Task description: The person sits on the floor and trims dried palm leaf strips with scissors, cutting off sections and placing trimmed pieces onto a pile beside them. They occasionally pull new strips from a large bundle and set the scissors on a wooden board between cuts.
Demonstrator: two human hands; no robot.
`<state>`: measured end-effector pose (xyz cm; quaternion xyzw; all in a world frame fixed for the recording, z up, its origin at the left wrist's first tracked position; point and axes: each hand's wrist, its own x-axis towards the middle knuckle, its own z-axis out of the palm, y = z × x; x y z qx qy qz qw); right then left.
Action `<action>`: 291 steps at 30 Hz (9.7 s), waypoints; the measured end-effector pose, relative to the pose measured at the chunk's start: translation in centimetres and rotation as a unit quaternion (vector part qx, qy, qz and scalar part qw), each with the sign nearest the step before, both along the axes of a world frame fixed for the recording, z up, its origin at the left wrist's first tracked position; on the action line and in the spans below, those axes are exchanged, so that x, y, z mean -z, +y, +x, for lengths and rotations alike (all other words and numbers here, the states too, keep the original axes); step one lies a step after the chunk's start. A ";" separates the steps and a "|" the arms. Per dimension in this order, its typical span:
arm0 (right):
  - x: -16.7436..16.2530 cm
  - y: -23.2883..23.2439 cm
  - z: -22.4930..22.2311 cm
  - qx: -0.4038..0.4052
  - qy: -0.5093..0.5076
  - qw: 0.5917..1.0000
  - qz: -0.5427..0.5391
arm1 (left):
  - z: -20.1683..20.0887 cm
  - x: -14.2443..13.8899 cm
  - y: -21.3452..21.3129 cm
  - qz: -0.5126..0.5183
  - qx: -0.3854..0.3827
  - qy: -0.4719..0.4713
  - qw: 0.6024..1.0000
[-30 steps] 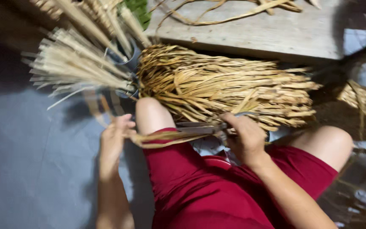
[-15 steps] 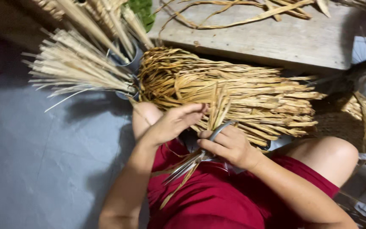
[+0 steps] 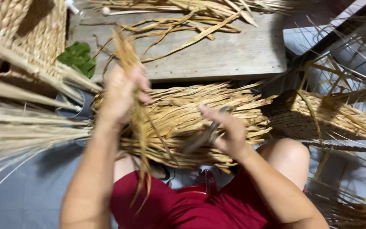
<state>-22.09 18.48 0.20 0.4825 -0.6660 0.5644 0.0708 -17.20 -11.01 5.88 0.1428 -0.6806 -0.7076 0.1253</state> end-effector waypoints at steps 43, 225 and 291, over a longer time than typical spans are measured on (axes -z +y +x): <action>2.1 2.2 -7.3 0.137 -0.615 0.723 -0.283 | -31.8 17.7 3.1 -0.672 -0.021 0.033 0.739; 11.9 -0.5 -12.2 0.203 -0.115 0.900 0.368 | 4.5 -15.5 -1.8 -0.298 -0.058 -0.081 0.949; 10.0 16.2 -17.6 0.292 -0.216 0.910 -0.199 | 7.0 -8.4 -7.3 -0.601 -0.170 0.055 0.779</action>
